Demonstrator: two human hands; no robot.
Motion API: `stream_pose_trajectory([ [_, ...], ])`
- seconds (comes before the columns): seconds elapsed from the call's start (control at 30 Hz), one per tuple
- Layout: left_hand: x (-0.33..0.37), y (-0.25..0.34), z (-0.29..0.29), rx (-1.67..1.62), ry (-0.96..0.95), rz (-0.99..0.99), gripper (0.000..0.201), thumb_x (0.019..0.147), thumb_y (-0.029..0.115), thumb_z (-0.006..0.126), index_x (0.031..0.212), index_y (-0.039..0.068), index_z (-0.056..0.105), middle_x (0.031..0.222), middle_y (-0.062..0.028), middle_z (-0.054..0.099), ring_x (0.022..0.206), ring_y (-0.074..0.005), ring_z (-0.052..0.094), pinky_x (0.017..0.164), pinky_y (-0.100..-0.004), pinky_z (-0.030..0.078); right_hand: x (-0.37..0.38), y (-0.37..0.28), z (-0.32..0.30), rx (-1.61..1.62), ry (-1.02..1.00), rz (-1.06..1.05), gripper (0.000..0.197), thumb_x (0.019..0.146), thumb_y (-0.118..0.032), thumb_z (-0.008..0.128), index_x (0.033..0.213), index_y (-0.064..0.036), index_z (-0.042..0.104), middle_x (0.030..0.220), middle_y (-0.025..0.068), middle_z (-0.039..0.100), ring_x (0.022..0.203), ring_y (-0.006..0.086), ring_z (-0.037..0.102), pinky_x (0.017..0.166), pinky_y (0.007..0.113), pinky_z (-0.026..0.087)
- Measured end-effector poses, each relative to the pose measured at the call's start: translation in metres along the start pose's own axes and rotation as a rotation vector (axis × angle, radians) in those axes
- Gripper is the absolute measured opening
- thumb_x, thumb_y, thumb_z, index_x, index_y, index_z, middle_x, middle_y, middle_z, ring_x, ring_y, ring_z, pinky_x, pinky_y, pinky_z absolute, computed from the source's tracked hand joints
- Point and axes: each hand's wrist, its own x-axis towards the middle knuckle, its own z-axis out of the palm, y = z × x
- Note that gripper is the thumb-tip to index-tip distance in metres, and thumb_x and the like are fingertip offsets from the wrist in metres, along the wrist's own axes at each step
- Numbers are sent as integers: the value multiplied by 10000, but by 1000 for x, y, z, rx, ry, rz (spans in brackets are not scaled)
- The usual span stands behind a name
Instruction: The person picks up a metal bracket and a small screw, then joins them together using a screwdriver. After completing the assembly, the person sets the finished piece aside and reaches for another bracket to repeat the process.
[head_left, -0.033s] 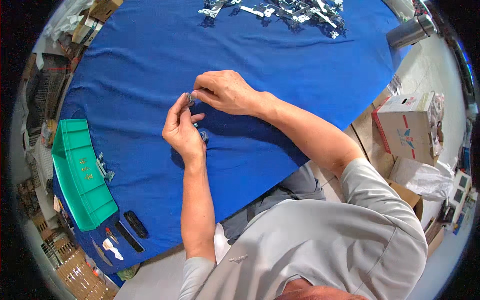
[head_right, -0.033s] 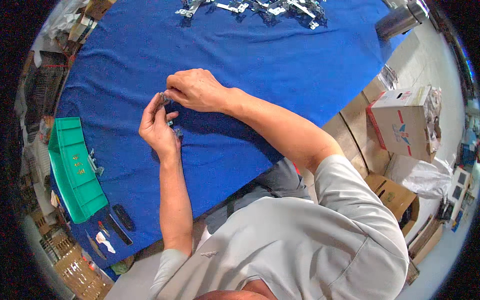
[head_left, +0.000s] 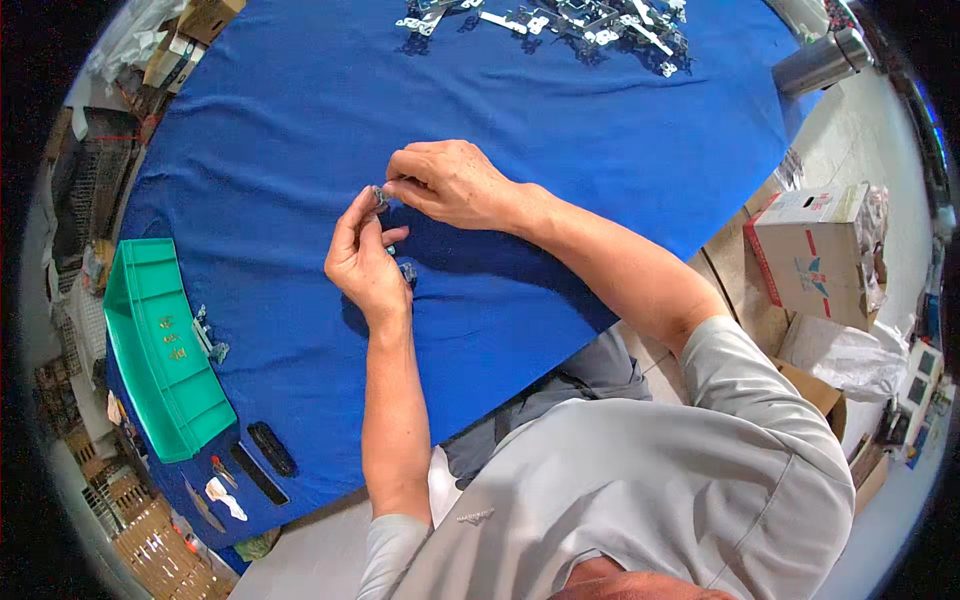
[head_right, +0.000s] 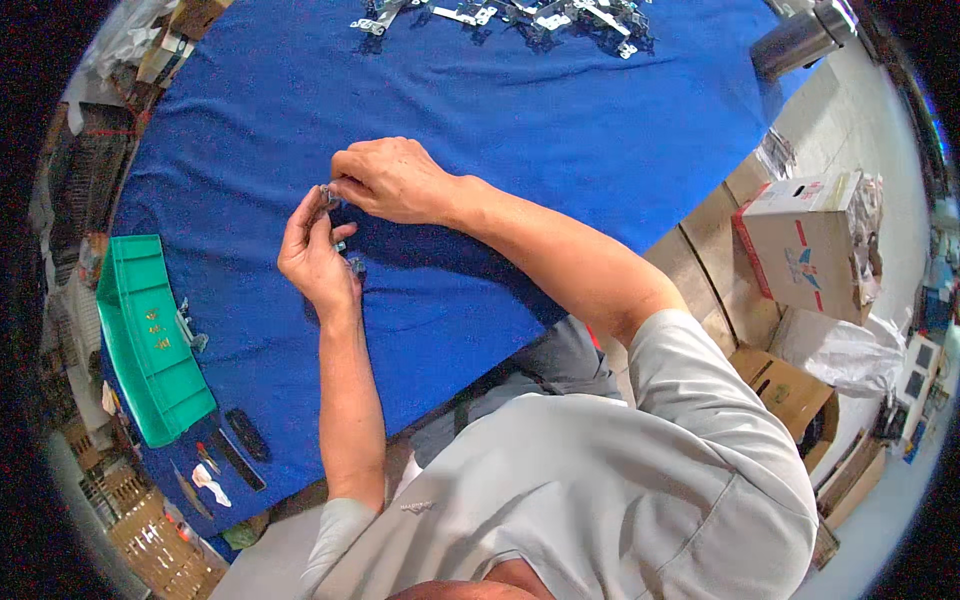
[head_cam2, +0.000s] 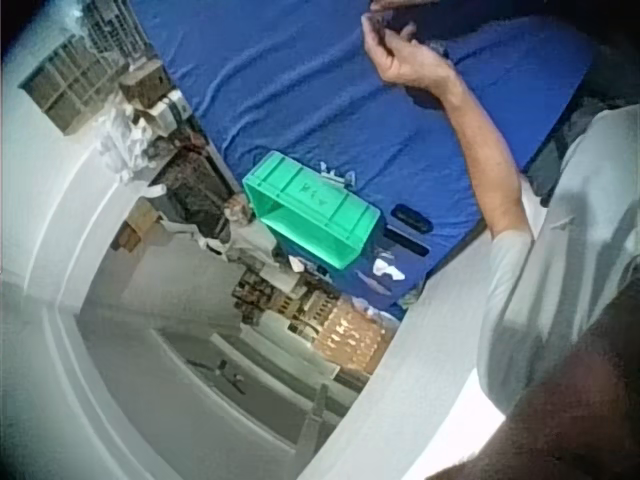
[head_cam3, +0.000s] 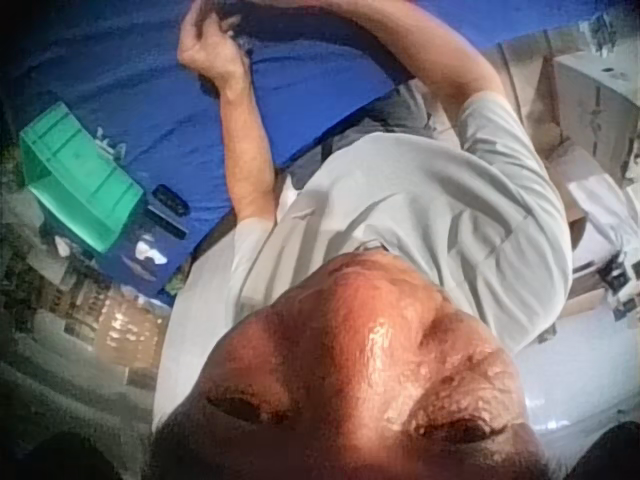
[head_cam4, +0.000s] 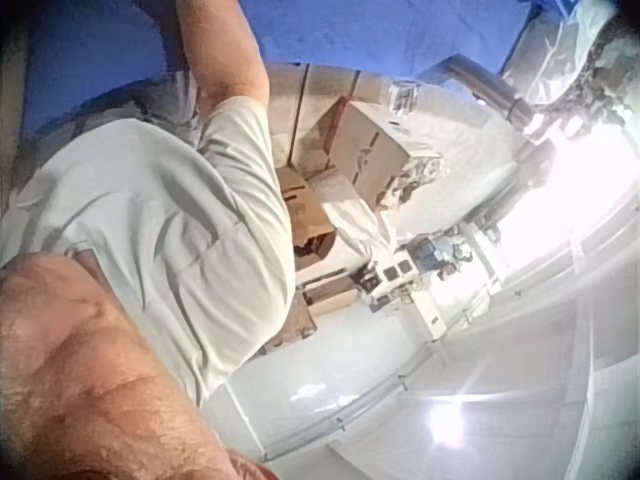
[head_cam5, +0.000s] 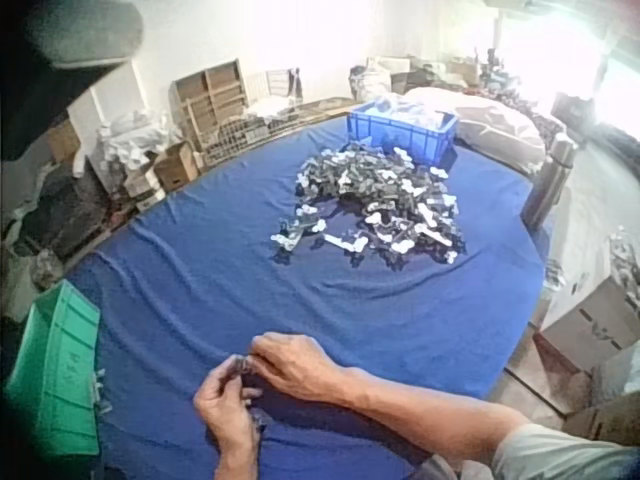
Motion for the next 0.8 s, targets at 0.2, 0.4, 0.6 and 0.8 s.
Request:
stream_pose_trajectory([
  [0.2, 0, -2, 0, -18, 4, -7, 265, 928, -82, 494, 1120, -37, 672, 1069, -146, 684, 933, -174, 679, 605, -245, 596, -1, 4, 0, -5, 10, -33, 120, 870, -173, 658, 894, -62, 619, 796, 106, 625, 708, 301, 635, 603, 404, 494],
  [0.4, 2, -3, -7, 10, -4, -20, 274, 927, -71, 493, 1151, -37, 648, 1113, -157, 673, 970, -185, 672, 645, -260, 595, 0, 2, 5, -22, 17, -27, 120, 867, -153, 646, 913, -49, 609, 822, 126, 635, 738, 326, 640, 617, 419, 499],
  [0.6, 1, 2, -2, -101, -95, -7, 454, 912, -68, 521, 1360, -19, 464, 1179, -187, 627, 969, -202, 668, 645, -263, 619, 2, -1, -6, 72, 21, 43, 179, 921, -179, 612, 958, -3, 598, 759, 154, 632, 667, 309, 640, 599, 389, 492],
  [0.8, 4, 6, -4, -157, -134, -31, 579, 888, -88, 543, 1427, -9, 348, 1216, -194, 591, 957, -198, 670, 660, -268, 629, 4, -2, -6, 91, -77, -41, 249, 936, -291, 589, 965, -44, 608, 771, 148, 644, 739, 340, 647, 629, 444, 489],
])
